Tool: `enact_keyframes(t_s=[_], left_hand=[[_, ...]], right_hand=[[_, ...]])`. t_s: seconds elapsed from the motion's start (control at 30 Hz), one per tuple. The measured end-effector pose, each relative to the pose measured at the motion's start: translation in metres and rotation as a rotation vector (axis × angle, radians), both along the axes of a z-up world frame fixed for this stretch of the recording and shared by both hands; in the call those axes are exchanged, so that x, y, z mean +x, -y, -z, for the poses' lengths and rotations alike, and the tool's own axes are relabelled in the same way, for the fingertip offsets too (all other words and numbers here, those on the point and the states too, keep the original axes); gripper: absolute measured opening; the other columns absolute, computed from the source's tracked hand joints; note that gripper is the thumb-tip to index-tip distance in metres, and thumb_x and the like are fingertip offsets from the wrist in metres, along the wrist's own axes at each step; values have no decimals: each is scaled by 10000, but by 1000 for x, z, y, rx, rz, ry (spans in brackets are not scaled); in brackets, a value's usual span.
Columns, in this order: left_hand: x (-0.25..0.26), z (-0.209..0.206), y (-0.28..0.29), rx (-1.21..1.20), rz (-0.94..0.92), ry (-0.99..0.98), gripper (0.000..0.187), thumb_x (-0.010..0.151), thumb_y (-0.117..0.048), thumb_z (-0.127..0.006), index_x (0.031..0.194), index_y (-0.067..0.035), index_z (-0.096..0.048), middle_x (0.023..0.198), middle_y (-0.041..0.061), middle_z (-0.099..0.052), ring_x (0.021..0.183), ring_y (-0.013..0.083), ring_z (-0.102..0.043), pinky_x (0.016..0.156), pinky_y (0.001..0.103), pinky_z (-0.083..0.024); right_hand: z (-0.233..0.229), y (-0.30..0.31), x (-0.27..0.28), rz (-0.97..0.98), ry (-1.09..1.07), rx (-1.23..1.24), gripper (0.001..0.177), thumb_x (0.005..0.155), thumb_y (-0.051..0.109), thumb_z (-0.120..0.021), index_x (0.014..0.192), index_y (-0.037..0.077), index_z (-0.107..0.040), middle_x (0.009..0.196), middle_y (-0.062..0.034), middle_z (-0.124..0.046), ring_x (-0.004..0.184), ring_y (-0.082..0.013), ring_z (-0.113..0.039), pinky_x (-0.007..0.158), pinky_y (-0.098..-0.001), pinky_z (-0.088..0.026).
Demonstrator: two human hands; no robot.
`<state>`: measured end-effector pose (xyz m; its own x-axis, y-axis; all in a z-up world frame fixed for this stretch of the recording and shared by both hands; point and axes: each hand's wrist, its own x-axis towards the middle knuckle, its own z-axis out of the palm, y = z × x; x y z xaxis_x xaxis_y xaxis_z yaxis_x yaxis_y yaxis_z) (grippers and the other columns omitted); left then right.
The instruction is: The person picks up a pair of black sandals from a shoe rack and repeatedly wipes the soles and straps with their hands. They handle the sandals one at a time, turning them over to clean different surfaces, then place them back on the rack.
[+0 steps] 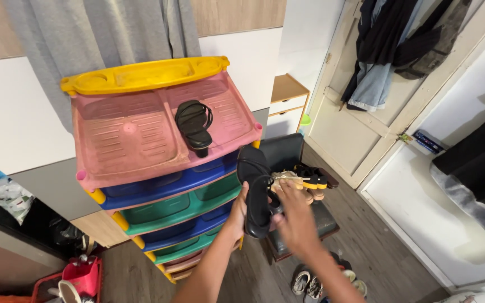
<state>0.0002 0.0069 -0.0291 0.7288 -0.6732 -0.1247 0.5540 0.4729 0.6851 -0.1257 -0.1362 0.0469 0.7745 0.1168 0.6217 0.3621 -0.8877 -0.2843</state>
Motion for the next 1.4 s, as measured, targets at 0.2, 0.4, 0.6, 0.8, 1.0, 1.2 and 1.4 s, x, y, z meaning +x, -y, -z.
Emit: enact_keyframes(t_s=[0.2, 0.4, 0.6, 0.8, 1.0, 1.2, 1.4], left_hand=[[-2, -20, 12, 95, -319, -8, 660, 963, -662, -386, 1185, -93, -636, 943, 81, -734, 819, 183, -703, 775, 343, -575], [7, -39, 12, 67, -538, 90, 656, 1017, -615, -369, 1285, -52, -573, 1010, 116, -710, 889, 201, -699, 837, 346, -572], [-9, -45, 30, 215, -546, 398, 711, 1016, -589, -381, 1525, -94, -412, 1421, 67, -574, 1259, 177, -569, 1059, 339, -455], [-3, -40, 55, 56, -477, 430, 705, 1015, -516, -460, 1560, -82, -356, 1484, 123, -519, 1329, 253, -508, 1102, 370, -410], [-1, -27, 66, 48, -256, 471, 677, 1056, -537, -408, 1549, -74, -394, 1558, 85, -485, 1419, 210, -473, 1164, 332, -364], [9, -64, 56, 49, -280, 403, 696, 1015, -561, -385, 1530, -93, -409, 1470, 62, -542, 1235, 164, -556, 1070, 341, -447], [40, -37, 42, 89, -402, 332, 730, 1057, -612, -350, 1350, 36, -516, 1147, 188, -676, 1019, 234, -658, 944, 399, -540]], right_hand=[[37, -26, -6, -132, 105, -191, 844, 988, 587, -492, 1429, -131, -460, 1501, -289, -491, 1403, -467, -453, 1149, -583, -324], [47, -16, -17, 152, 187, 165, 604, 961, 328, -595, 1426, -42, -491, 1487, -257, -504, 1418, -429, -468, 1198, -513, -361], [4, -44, -2, -53, 14, 23, 851, 920, 399, -636, 1500, -140, -325, 1552, -362, -366, 1447, -496, -329, 1164, -541, -269], [-20, -21, 19, 115, -263, 286, 754, 1042, 449, -479, 1546, -73, -274, 1623, -292, -293, 1542, -406, -265, 1248, -442, -224], [-46, -15, 23, -50, -341, 472, 778, 1047, 510, -334, 1623, 27, -137, 1707, -253, -134, 1583, -393, -127, 1230, -449, -157], [-26, -24, -46, 12, -184, 173, 877, 1001, 541, -523, 1576, -35, -194, 1663, -292, -207, 1572, -413, -200, 1264, -432, -207], [22, 40, -54, 578, -783, 394, 657, 1080, 565, -377, 1176, 53, -777, 1154, -228, -804, 1104, -349, -789, 1055, -400, -596]])
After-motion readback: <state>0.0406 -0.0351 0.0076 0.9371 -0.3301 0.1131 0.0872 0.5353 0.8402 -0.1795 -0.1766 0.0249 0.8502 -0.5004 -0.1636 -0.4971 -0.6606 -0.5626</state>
